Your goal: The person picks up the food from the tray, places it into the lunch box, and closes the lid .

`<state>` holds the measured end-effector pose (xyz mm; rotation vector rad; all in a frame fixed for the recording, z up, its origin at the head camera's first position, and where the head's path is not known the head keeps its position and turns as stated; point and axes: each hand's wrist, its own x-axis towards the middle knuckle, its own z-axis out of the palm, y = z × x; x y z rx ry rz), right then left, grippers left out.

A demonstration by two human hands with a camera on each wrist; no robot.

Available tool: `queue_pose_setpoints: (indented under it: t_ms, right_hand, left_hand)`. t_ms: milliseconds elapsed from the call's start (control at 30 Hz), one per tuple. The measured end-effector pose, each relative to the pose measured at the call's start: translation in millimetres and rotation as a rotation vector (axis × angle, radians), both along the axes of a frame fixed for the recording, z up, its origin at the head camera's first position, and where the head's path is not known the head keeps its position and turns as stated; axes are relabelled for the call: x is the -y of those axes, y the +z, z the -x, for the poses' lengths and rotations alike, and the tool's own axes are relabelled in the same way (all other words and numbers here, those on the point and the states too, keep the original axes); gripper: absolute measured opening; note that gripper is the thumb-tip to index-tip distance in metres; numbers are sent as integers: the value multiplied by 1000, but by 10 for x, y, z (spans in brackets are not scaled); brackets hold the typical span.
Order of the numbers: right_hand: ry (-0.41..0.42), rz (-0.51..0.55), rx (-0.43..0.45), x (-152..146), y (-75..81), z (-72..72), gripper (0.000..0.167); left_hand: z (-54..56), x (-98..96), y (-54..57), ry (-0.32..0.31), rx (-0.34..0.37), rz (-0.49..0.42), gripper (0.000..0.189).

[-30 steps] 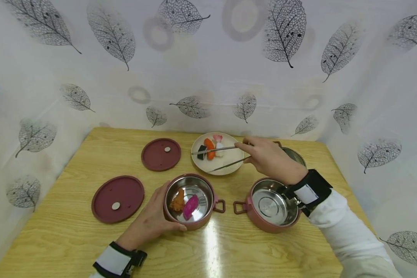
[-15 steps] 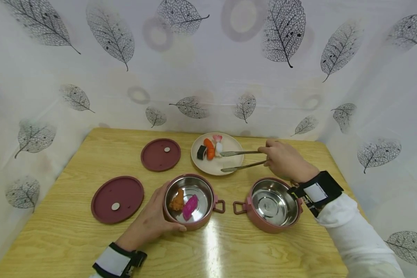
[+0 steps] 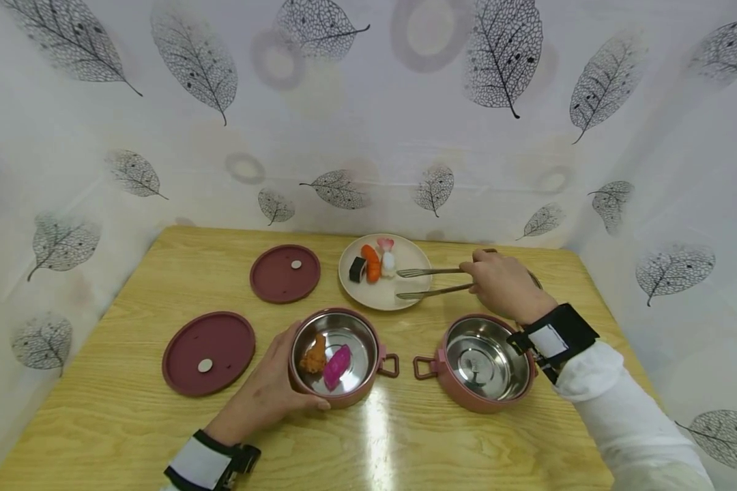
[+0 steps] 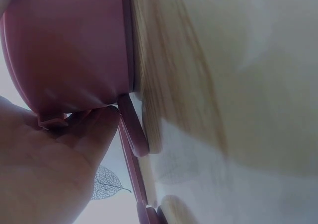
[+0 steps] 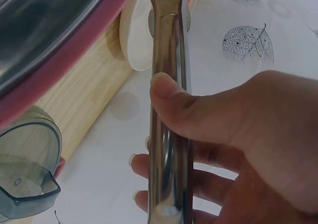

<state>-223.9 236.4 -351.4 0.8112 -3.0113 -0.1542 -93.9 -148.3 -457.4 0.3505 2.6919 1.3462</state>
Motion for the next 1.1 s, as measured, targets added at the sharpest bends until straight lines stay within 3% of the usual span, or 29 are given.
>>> queue_pose_setpoints:
  t_ms: [300,700,1100]
  right_hand:
    - [38,14,-35,83,-75,-17,24]
    - [52,62,-70,57,-159,31,22]
    - [138,153,-130,138,22,-33,29]
  left_hand:
    - [6,11,0,0,5,23,135]
    - [-5,3,21,9,15,34,134]
    - [-2,11,11,6,9,36,135]
